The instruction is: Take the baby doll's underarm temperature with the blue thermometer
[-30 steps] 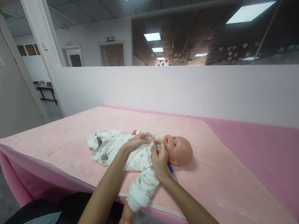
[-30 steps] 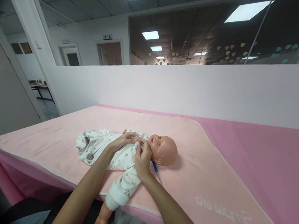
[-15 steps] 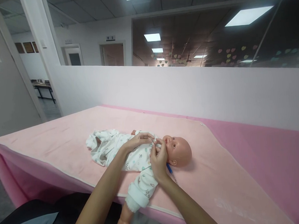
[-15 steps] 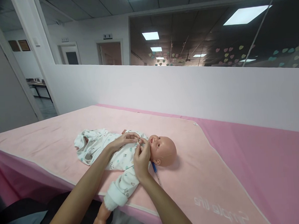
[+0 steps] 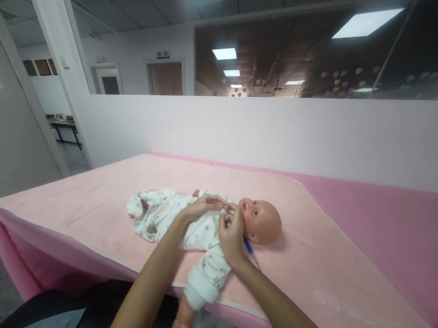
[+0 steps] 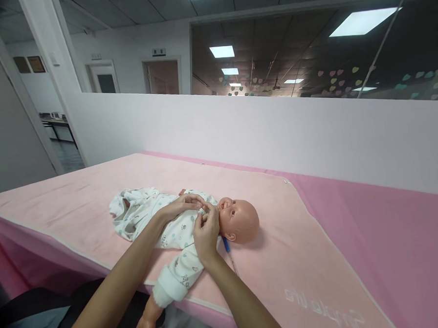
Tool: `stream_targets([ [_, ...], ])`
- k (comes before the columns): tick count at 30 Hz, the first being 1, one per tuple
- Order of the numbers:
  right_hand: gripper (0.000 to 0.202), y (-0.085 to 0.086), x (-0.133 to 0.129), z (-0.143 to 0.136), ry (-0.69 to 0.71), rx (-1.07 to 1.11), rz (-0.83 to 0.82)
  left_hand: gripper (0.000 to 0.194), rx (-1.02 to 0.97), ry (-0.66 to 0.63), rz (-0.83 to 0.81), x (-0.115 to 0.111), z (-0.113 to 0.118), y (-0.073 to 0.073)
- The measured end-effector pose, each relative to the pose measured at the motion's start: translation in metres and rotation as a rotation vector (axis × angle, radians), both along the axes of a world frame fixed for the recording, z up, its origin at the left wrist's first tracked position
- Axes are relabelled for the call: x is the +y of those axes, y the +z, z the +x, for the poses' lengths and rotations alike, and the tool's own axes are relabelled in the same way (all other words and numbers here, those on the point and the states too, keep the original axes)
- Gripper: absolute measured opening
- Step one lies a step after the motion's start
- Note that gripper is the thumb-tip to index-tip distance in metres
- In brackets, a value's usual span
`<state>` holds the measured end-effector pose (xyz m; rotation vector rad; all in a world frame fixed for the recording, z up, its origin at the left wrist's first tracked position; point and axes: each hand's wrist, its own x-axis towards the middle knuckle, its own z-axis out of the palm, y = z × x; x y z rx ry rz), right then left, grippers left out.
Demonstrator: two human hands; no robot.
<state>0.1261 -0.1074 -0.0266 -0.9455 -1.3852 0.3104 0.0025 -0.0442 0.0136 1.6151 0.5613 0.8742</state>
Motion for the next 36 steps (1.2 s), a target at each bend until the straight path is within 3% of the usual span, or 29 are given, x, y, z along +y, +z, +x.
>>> stream_targets([
  [10,0.026,0.0064,-0.0045,-0.0011,-0.101,-0.095,0.141,0.033,0.008,0.074,0.013,-0.0022,-0.0003,0.0013],
  [21,0.021,0.0056,-0.0043,-0.0007,-0.089,-0.067,0.114,0.036,-0.021,0.086,-0.018,-0.0003,-0.0025,-0.0008],
  [30,0.018,0.0033,-0.0031,0.0009,-0.058,-0.045,0.089,0.017,0.001,0.068,0.002,0.0039,-0.0025,-0.0017],
  [36,0.024,0.0055,-0.0036,0.0016,-0.019,-0.192,0.089,0.012,-0.009,0.037,0.010,0.0044,-0.0018,-0.0024],
])
